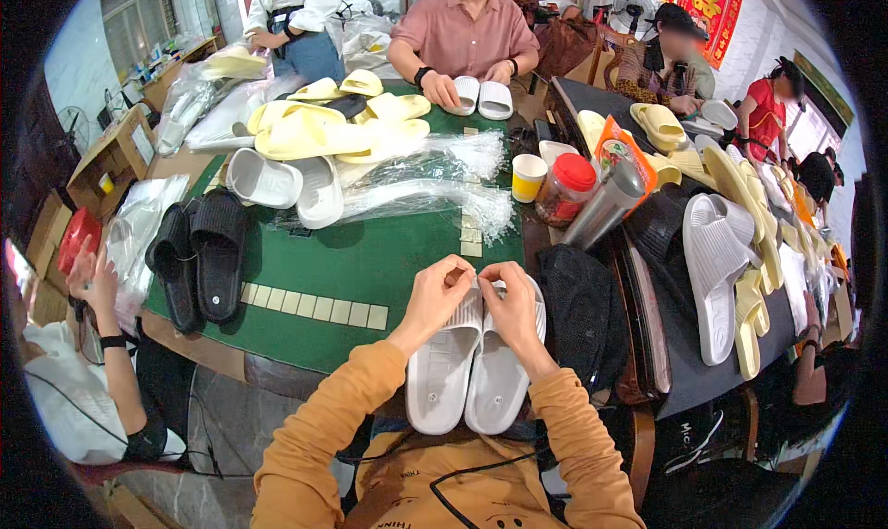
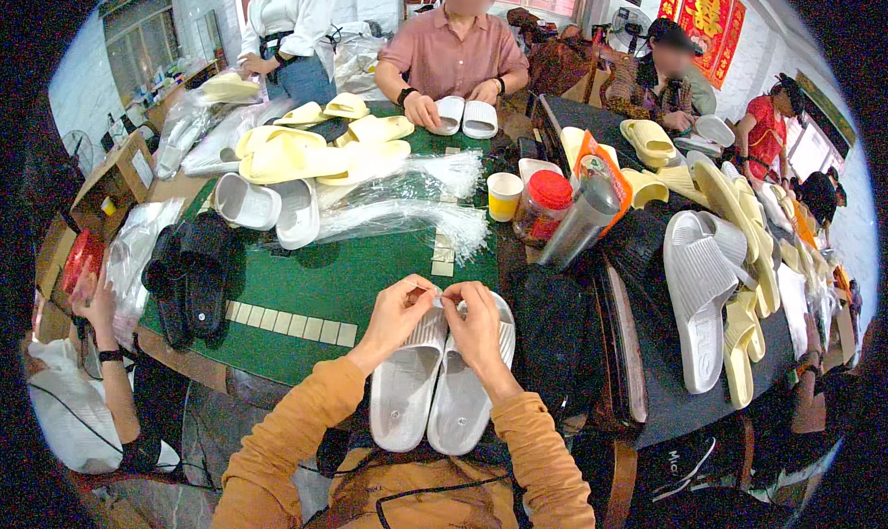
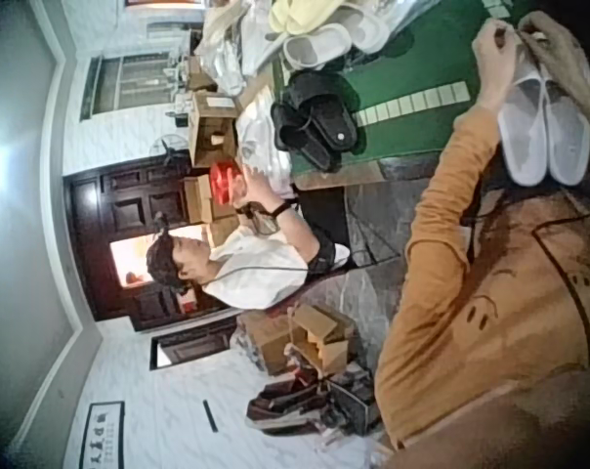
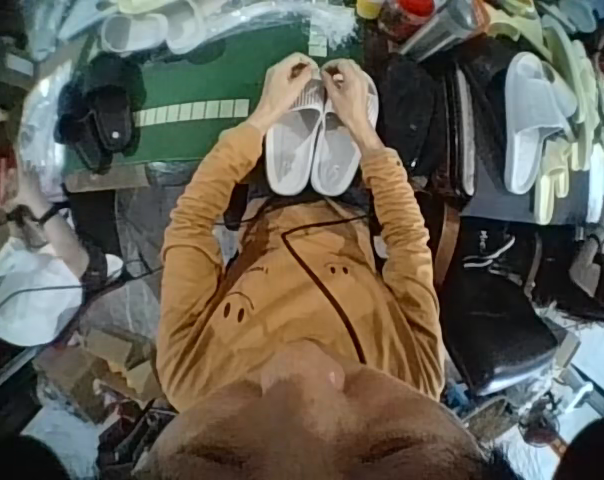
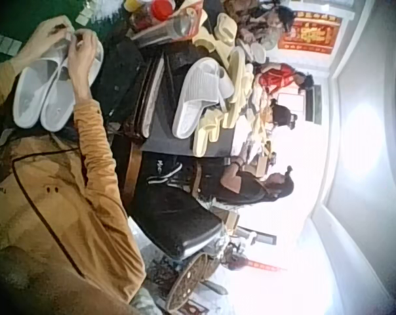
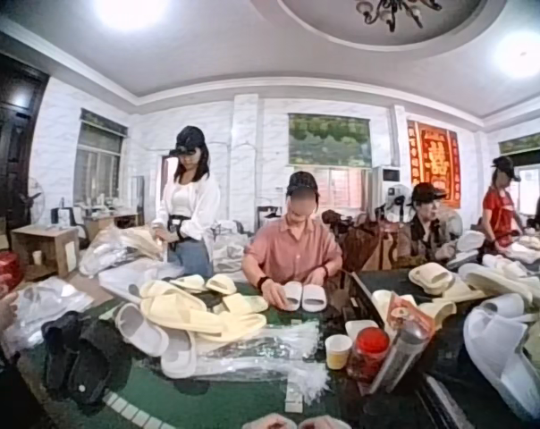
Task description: Assembling and inspecting slide sandals at a factory workbench.
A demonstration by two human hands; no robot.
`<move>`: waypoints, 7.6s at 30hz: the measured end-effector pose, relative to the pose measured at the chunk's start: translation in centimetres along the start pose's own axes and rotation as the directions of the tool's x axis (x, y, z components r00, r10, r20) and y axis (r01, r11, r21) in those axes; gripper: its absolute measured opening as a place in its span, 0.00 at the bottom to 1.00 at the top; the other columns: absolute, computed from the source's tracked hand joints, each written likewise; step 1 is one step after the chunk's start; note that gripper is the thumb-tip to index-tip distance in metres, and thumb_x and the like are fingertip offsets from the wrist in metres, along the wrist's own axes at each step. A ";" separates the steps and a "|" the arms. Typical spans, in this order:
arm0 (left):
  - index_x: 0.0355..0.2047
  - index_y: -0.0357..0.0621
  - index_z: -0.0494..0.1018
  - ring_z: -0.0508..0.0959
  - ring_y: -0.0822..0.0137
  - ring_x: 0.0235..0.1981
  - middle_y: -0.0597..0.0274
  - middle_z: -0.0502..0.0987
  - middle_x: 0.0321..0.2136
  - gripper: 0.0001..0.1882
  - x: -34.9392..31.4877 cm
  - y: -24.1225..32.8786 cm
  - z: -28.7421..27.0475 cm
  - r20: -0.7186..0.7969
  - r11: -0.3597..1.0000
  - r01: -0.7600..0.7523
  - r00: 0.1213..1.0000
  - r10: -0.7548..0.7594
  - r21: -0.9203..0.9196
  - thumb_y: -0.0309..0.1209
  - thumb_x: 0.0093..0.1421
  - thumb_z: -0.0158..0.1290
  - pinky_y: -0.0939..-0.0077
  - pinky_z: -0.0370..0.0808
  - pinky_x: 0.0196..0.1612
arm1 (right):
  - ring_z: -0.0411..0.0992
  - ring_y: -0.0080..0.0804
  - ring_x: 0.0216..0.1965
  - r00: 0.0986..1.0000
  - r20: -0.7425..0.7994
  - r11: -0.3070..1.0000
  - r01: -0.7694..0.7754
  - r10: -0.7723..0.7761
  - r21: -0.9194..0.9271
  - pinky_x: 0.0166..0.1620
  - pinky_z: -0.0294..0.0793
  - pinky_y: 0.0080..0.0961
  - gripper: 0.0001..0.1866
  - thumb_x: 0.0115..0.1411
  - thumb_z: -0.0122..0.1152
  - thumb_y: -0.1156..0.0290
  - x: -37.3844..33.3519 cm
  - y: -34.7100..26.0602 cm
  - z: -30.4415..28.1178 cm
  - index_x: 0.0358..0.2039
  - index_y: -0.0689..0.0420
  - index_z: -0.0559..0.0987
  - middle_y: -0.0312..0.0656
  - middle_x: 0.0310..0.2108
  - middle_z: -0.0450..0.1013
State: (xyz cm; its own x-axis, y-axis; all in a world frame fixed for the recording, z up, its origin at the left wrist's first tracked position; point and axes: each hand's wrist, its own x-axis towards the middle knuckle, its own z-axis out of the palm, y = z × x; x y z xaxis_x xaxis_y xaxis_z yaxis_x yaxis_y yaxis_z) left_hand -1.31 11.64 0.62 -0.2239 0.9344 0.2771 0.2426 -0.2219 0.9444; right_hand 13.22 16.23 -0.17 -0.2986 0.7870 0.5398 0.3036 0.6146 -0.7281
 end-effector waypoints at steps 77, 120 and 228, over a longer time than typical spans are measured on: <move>0.31 0.35 0.75 0.72 0.80 0.21 0.67 0.75 0.20 0.09 0.2 -0.5 0.3 -0.063 0.995 0.052 0.996 -0.057 -0.090 0.30 0.63 0.55 0.81 0.69 0.25 | 0.71 0.48 0.37 0.999 -0.038 0.994 -0.023 0.019 -0.104 0.40 0.70 0.40 0.03 0.58 0.58 0.77 -0.1 0.6 -0.1 0.33 0.61 0.74 0.47 0.32 0.72; 0.38 0.37 0.77 0.75 0.78 0.26 0.67 0.77 0.27 0.05 0.1 -0.4 -0.3 0.100 0.966 0.120 0.990 -0.099 -0.227 0.24 0.63 0.55 0.84 0.73 0.31 | 0.73 0.45 0.36 0.999 0.024 0.999 0.034 -0.034 -0.002 0.40 0.71 0.36 0.04 0.56 0.61 0.79 -0.1 0.1 -0.2 0.33 0.62 0.77 0.46 0.32 0.74; 0.36 0.38 0.80 0.79 0.64 0.28 0.54 0.79 0.31 0.07 0.3 -0.6 0.2 -0.031 0.984 -0.095 0.994 0.101 0.148 0.26 0.59 0.56 0.74 0.74 0.33 | 0.74 0.42 0.37 0.978 -0.180 0.991 -0.088 0.105 0.101 0.41 0.72 0.34 0.06 0.61 0.58 0.77 -0.1 0.0 -0.1 0.38 0.62 0.72 0.47 0.35 0.72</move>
State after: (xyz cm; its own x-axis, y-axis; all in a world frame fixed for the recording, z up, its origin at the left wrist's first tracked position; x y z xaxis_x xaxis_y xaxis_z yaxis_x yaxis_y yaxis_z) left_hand -1.33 12.05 0.13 -0.2271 0.8982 0.3764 0.4002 -0.2663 0.8769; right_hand 13.37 16.13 -0.17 -0.0973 0.8440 0.5274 0.2352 0.5344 -0.8118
